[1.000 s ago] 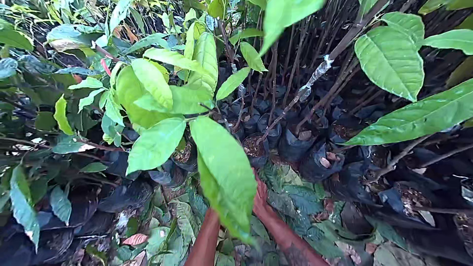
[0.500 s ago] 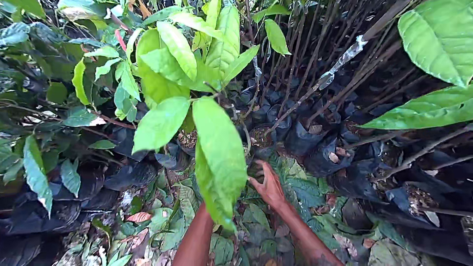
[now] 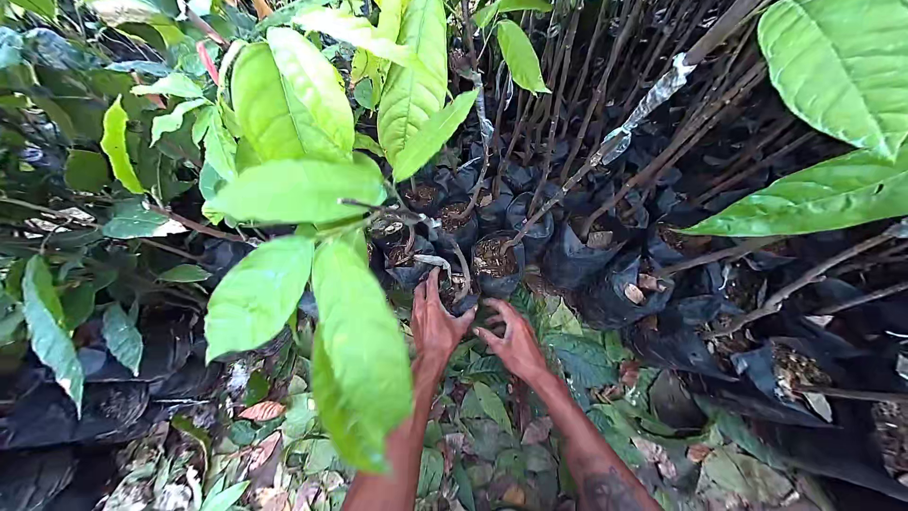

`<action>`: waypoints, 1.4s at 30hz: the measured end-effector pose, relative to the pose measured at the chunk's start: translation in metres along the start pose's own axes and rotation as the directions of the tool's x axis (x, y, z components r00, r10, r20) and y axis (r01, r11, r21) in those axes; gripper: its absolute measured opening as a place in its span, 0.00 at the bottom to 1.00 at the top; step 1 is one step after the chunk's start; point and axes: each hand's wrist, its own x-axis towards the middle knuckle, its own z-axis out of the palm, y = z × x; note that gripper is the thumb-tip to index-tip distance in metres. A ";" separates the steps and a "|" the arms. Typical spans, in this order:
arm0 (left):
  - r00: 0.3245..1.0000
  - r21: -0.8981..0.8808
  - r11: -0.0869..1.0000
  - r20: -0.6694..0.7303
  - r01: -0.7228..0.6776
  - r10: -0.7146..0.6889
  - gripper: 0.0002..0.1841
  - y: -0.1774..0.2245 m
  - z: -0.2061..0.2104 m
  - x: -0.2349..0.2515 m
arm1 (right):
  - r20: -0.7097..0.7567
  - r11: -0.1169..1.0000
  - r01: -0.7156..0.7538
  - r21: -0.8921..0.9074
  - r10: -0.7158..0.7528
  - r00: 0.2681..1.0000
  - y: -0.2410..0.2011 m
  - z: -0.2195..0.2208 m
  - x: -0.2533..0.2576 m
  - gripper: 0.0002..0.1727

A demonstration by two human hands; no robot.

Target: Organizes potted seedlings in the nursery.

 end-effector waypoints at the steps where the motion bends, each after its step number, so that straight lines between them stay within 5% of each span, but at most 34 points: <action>1: 0.999 -0.004 1.000 -0.024 -0.024 0.024 0.51 -0.003 -0.001 0.003 | 0.001 1.000 -0.011 -0.013 0.011 1.000 -0.001 -0.008 0.001 0.30; 5: 0.999 -0.024 0.999 -0.032 -0.021 0.020 0.46 -0.002 -0.013 0.010 | 0.090 0.981 0.051 -0.185 -0.035 0.995 0.009 -0.032 -0.011 0.15; 8: 1.000 0.020 1.000 0.016 -0.012 0.011 0.46 0.008 -0.021 0.011 | 0.299 0.917 0.105 -0.386 0.017 0.954 0.022 -0.024 -0.015 0.17; 12: 0.994 0.096 0.995 0.107 0.011 -0.021 0.46 0.013 -0.017 0.016 | 0.310 0.849 0.082 -0.522 0.099 0.946 0.025 -0.006 -0.016 0.18; 18: 0.985 0.133 0.991 0.165 0.026 -0.048 0.46 0.016 -0.015 0.027 | 0.154 0.960 0.063 -0.271 -0.022 0.988 0.001 0.008 -0.016 0.16; 21: 0.990 0.078 0.997 0.137 0.022 -0.033 0.45 0.017 -0.014 0.022 | 0.160 0.979 -0.022 -0.201 0.055 0.986 0.001 0.037 -0.004 0.15; 28: 0.997 -0.037 0.997 -0.029 -0.066 0.064 0.42 0.007 -0.002 0.020 | -0.138 0.981 -0.108 -0.164 0.085 0.987 0.013 0.077 0.005 0.11; 34: 0.997 -0.039 0.996 0.000 -0.079 0.079 0.42 0.014 -0.006 0.020 | -0.236 0.958 -0.258 -0.126 0.224 0.946 0.000 0.084 0.008 0.11; 42: 0.999 -0.014 1.000 0.040 -0.026 0.026 0.43 0.020 -0.007 0.024 | -0.346 0.943 -0.299 0.146 0.332 0.877 0.000 0.093 0.006 0.09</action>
